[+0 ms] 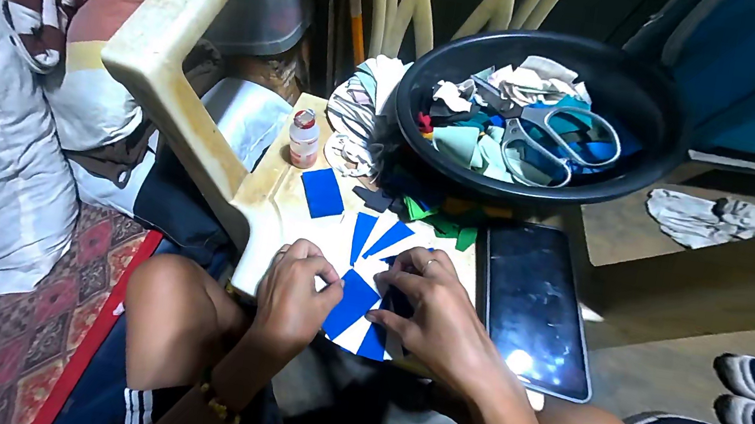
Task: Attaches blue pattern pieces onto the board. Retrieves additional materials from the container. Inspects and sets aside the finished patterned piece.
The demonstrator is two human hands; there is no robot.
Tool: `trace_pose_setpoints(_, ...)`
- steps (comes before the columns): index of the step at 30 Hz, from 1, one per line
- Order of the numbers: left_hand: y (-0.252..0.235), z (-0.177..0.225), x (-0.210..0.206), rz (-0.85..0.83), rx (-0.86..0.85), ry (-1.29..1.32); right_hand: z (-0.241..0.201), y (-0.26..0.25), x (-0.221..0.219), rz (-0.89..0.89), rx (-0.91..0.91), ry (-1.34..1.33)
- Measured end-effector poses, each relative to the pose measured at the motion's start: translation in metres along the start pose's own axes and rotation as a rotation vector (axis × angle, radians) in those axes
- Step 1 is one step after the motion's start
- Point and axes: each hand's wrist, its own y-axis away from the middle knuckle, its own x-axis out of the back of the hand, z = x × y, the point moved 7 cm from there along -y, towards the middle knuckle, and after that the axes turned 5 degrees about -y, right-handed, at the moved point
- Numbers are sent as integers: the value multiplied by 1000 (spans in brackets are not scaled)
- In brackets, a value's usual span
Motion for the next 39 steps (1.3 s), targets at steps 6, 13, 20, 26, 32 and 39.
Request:
trace_pose_setpoints(6, 0, -1, 0, 25, -19, 13, 0, 0, 0, 6, 2, 0)
trace_pose_setpoints(13, 0, -2, 1, 21, -2, 10, 0, 0, -1, 5, 3, 6)
trace_pose_setpoints(20, -1, -1, 2, 5, 22, -11, -2, 0, 3, 42, 23, -29)
trace_pose_setpoints(26, -5, -12, 16, 98, 0, 180, -28, 1, -7, 134, 255, -173)
trace_pose_setpoints(32, -6, -20, 25, 151, -231, 224, -30, -1, -34, 94, 287, -101)
trace_pose_setpoints(39, -3, -17, 15, -91, -302, 77, -25, -3, -38, 95, 226, -175)
